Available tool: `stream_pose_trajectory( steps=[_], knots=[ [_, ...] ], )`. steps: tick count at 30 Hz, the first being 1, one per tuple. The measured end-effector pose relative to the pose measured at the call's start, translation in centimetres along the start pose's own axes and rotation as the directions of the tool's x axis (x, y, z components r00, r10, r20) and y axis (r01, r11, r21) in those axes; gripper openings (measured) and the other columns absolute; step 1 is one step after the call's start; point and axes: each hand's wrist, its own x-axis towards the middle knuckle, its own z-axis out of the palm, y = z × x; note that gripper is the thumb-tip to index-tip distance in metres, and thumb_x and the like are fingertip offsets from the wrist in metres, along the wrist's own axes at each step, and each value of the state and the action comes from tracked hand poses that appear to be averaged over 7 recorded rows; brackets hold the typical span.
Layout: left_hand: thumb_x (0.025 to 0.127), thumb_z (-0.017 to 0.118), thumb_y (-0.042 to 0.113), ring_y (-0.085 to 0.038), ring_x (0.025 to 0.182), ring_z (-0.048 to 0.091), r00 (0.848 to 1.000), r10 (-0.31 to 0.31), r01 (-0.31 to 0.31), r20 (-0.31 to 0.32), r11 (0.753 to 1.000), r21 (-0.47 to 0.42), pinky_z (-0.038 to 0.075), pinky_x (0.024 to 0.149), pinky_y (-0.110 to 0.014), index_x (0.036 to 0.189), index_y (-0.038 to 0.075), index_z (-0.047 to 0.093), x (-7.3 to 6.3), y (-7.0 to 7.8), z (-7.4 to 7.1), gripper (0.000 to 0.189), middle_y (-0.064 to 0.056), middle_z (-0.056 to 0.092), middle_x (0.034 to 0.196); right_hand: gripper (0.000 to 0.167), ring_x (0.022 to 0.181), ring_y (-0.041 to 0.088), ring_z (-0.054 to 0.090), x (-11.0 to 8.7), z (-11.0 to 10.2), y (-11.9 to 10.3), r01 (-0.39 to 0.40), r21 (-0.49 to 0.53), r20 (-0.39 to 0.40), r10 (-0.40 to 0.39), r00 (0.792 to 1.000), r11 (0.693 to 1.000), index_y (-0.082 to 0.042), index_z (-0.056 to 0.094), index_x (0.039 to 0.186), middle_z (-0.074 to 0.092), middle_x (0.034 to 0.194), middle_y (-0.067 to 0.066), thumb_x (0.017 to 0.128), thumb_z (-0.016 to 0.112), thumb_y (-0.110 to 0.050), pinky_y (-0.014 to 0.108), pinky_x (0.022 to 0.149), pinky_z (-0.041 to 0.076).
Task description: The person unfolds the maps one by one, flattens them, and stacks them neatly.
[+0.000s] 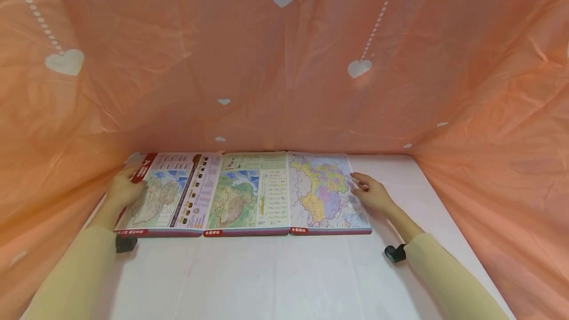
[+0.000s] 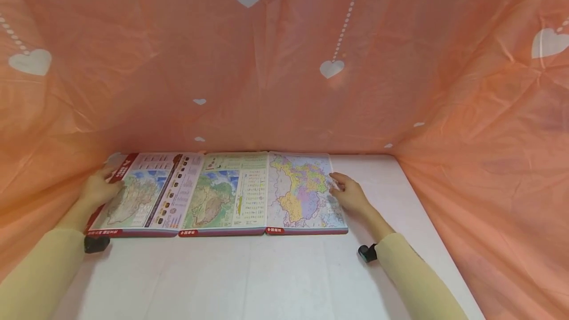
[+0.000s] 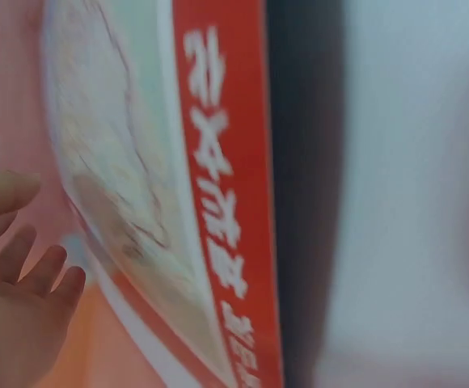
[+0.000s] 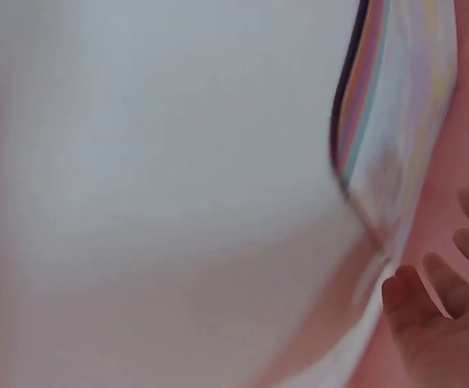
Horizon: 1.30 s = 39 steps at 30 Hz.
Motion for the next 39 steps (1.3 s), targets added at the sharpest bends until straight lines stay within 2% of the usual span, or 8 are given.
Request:
stream_pose_trajectory(
  steps=[3, 11, 14, 18, 28, 30, 35, 39],
  knots=[
    [0.103, 0.054, 0.012, -0.067, 0.140, 0.025, 0.998, 0.058, -0.058, -0.001, 0.997, -0.051, 0.023, 0.113, -0.078, 0.154, -0.011, 0.034, -0.8, 1.2, 0.2, 0.059, -0.045, 0.028, 0.154, 0.053, 0.133, 0.053, 0.051, -0.9, 0.6, -0.8, 0.053, 0.030, -0.004, -0.053, 0.999, 0.998, 0.002, 0.050, 0.150, 0.047, 0.154, 0.028, 0.100, 0.063, -0.008, 0.064, 0.109, 0.044],
    [0.105, 0.057, 0.014, -0.067, 0.134, 0.037, 0.968, 0.246, -0.244, 0.041, 0.969, -0.050, 0.035, 0.102, -0.081, 0.153, -0.004, 0.044, -4.4, 3.7, 1.9, 0.053, -0.039, 0.037, 0.154, 0.054, 0.142, 0.050, 0.043, -3.5, 2.8, -3.4, 0.242, 0.036, 0.039, -0.244, 0.969, 0.970, 0.001, 0.053, 0.149, 0.049, 0.155, 0.024, 0.097, 0.067, -0.003, 0.067, 0.111, 0.040],
    [0.101, 0.063, 0.008, -0.063, 0.136, 0.039, 0.932, 0.362, -0.362, 0.031, 0.932, -0.011, 0.036, 0.104, -0.079, 0.147, -0.005, 0.051, -5.6, 4.6, 2.9, 0.050, -0.035, 0.044, 0.151, 0.055, 0.142, 0.048, 0.044, -4.2, 3.8, -4.4, 0.324, 0.011, 0.079, -0.323, 0.943, 0.946, 0.002, 0.053, 0.148, 0.050, 0.154, 0.023, 0.095, 0.068, -0.002, 0.066, 0.112, 0.039],
    [0.095, 0.069, 0.001, -0.059, 0.136, 0.041, 0.867, 0.496, -0.498, 0.048, 0.867, 0.034, 0.036, 0.106, -0.075, 0.141, -0.009, 0.056, -7.1, 5.4, 4.2, 0.049, -0.032, 0.050, 0.147, 0.055, 0.143, 0.046, 0.044, -5.1, 5.1, -5.6, 0.398, -0.040, 0.172, -0.386, 0.906, 0.917, 0.001, 0.053, 0.149, 0.050, 0.156, 0.019, 0.096, 0.068, -0.005, 0.065, 0.115, 0.036],
    [0.093, 0.075, 0.010, -0.054, 0.135, 0.047, 0.757, 0.632, -0.653, 0.169, 0.742, 0.149, 0.040, 0.107, -0.071, 0.139, -0.004, 0.062, -9.5, 6.9, 6.5, 0.050, -0.026, 0.057, 0.145, 0.063, 0.154, 0.045, 0.023, -6.0, 7.6, -8.8, 0.486, -0.069, 0.405, -0.421, 0.812, 0.871, -0.008, 0.044, 0.158, 0.032, 0.168, 0.012, 0.102, 0.066, -0.023, 0.064, 0.121, 0.025],
    [0.092, 0.076, 0.013, -0.055, 0.136, 0.046, 0.750, 0.629, -0.659, 0.203, 0.737, 0.149, 0.039, 0.108, -0.071, 0.140, -0.002, 0.061, -9.8, 7.1, 6.9, 0.053, -0.026, 0.057, 0.145, 0.061, 0.154, 0.047, 0.022, -5.9, 8.0, -9.1, 0.489, -0.080, 0.437, -0.410, 0.800, 0.869, -0.011, 0.044, 0.158, 0.032, 0.169, 0.010, 0.103, 0.065, -0.026, 0.070, 0.119, 0.026],
    [0.095, 0.074, 0.021, -0.057, 0.142, 0.037, 0.770, 0.557, -0.614, 0.311, 0.780, 0.125, 0.032, 0.112, -0.074, 0.146, 0.004, 0.058, -10.3, 7.4, 7.5, 0.056, -0.024, 0.051, 0.152, 0.060, 0.154, 0.049, 0.019, -6.1, 8.7, -9.7, 0.477, -0.157, 0.512, -0.342, 0.788, 0.865, -0.017, 0.046, 0.158, 0.028, 0.171, 0.003, 0.104, 0.061, -0.039, 0.083, 0.110, 0.024],
    [0.097, 0.072, 0.023, -0.059, 0.143, 0.036, 0.770, 0.527, -0.599, 0.361, 0.791, 0.125, 0.030, 0.112, -0.075, 0.148, 0.005, 0.057, -10.6, 7.2, 7.7, 0.056, -0.025, 0.047, 0.156, 0.062, 0.154, 0.050, 0.017, -6.3, 9.3, -10.0, 0.495, -0.233, 0.545, -0.309, 0.779, 0.837, -0.016, 0.046, 0.158, 0.025, 0.172, 0.004, 0.105, 0.059, -0.044, 0.084, 0.109, 0.022]
  ],
)
